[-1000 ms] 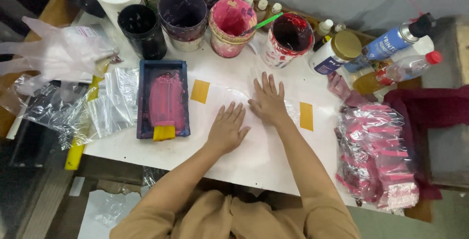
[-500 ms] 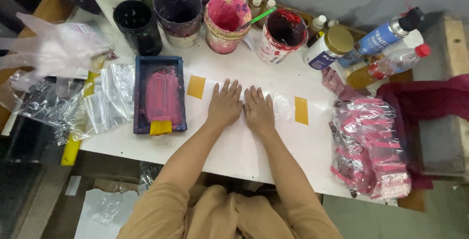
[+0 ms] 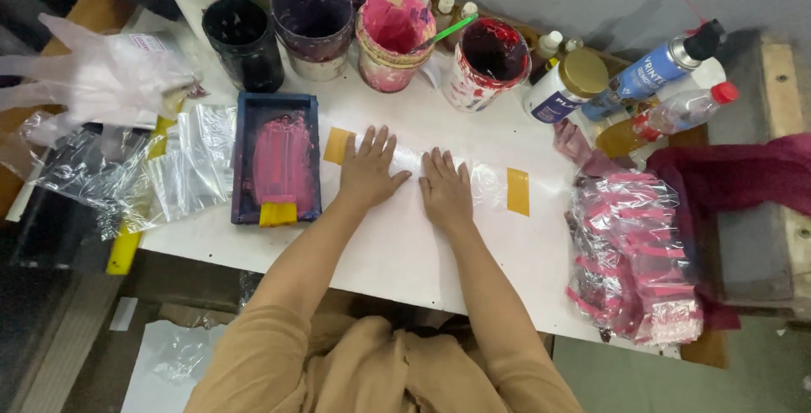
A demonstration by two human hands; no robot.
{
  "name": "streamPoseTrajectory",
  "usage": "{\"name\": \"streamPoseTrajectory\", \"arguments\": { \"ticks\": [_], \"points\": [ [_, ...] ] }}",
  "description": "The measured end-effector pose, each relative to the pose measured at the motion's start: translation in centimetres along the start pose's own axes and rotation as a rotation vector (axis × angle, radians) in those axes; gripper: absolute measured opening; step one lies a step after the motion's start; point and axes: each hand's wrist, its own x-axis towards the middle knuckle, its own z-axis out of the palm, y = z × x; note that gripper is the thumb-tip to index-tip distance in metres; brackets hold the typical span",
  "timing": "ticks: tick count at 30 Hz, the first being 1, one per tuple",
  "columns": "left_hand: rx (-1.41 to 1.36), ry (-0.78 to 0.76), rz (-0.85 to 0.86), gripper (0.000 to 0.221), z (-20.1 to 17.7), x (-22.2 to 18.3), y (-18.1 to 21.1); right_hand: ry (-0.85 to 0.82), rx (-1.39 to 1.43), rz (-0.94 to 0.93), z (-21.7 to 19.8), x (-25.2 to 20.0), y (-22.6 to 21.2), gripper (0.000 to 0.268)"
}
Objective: Manually screen printing a pink design onto small plastic bags using a screen frame and a squeegee.
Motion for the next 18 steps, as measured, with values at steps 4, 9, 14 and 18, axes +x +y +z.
{"name": "streamPoseTrajectory", "arguments": {
  "ticks": [4, 9, 14, 18],
  "points": [
    [-0.019, 0.004, -0.008, 0.082, -0.9, -0.7, -0.9, -0.017, 0.010, 0.019, -0.2, 0.2, -0.3, 0.056],
    [0.014, 0.049, -0.031, 0.082, -0.6, -0.7, -0.6, -0.064, 0.084, 0.035, -1.6, 0.7, -2.9, 0.081],
    [0.018, 0.043, -0.041, 0.076, 0.7, 0.1, -0.8, -0.102, 0.124, 0.013, -2.4, 1.3, -6.0, 0.083],
    [0.016, 0.030, -0.080, 0.075, 0.0, -0.2, -0.5, -0.118, 0.116, 0.075, -3.0, 1.3, -5.9, 0.089]
  ]
}}
